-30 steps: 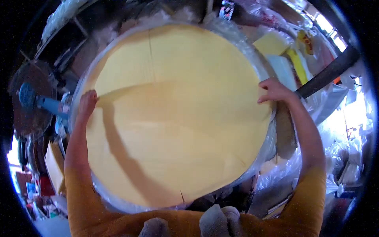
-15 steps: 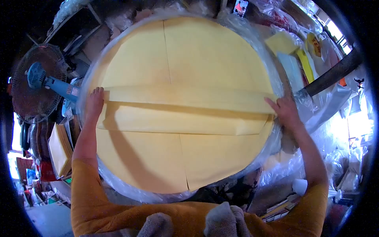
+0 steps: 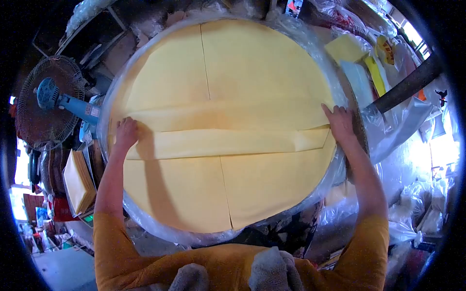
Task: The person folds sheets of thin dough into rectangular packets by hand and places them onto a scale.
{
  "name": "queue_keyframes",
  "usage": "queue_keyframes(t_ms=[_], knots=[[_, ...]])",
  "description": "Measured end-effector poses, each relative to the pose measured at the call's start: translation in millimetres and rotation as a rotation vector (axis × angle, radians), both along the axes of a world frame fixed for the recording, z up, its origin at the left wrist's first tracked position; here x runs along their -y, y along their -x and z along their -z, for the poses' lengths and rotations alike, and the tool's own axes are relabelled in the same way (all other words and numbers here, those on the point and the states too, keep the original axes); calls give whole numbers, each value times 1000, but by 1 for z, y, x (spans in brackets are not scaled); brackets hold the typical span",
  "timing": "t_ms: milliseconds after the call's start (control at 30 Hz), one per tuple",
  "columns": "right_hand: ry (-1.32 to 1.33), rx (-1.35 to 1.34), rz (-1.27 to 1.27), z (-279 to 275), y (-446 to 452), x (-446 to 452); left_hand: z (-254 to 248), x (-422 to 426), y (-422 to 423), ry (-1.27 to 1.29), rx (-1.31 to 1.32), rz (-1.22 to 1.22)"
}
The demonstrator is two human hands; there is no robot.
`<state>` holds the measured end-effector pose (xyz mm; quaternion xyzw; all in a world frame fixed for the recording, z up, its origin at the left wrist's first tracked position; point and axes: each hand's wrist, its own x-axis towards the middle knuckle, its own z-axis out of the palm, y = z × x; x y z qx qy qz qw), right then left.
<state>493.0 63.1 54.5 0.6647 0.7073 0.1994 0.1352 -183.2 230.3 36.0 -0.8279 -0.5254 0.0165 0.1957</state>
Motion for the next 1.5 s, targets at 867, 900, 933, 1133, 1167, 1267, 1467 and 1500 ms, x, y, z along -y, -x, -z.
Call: queue_keyframes(t_ms=[867, 900, 933, 1133, 1167, 1267, 1467, 1500], knots=[[45, 12, -191, 5, 24, 37, 14, 147, -131, 451, 424, 599], [79, 32, -127, 3, 27, 37, 12, 148, -132, 455, 432, 600], [115, 51, -66, 0, 31, 37, 10, 149, -133, 464, 434, 599], [470, -46, 133, -73, 116, 21, 23, 157, -128, 489, 550, 529], [464, -78, 105, -76, 127, 15, 25, 158, -129, 476, 593, 536], [240, -471, -308, -54, 194, -4, 27, 159, -131, 481, 624, 527], [221, -543, -525, -3, 307, -64, 16, 157, -131, 467, 637, 556], [235, -546, -525, 1, 309, -72, 17, 149, -128, 463, 671, 502]])
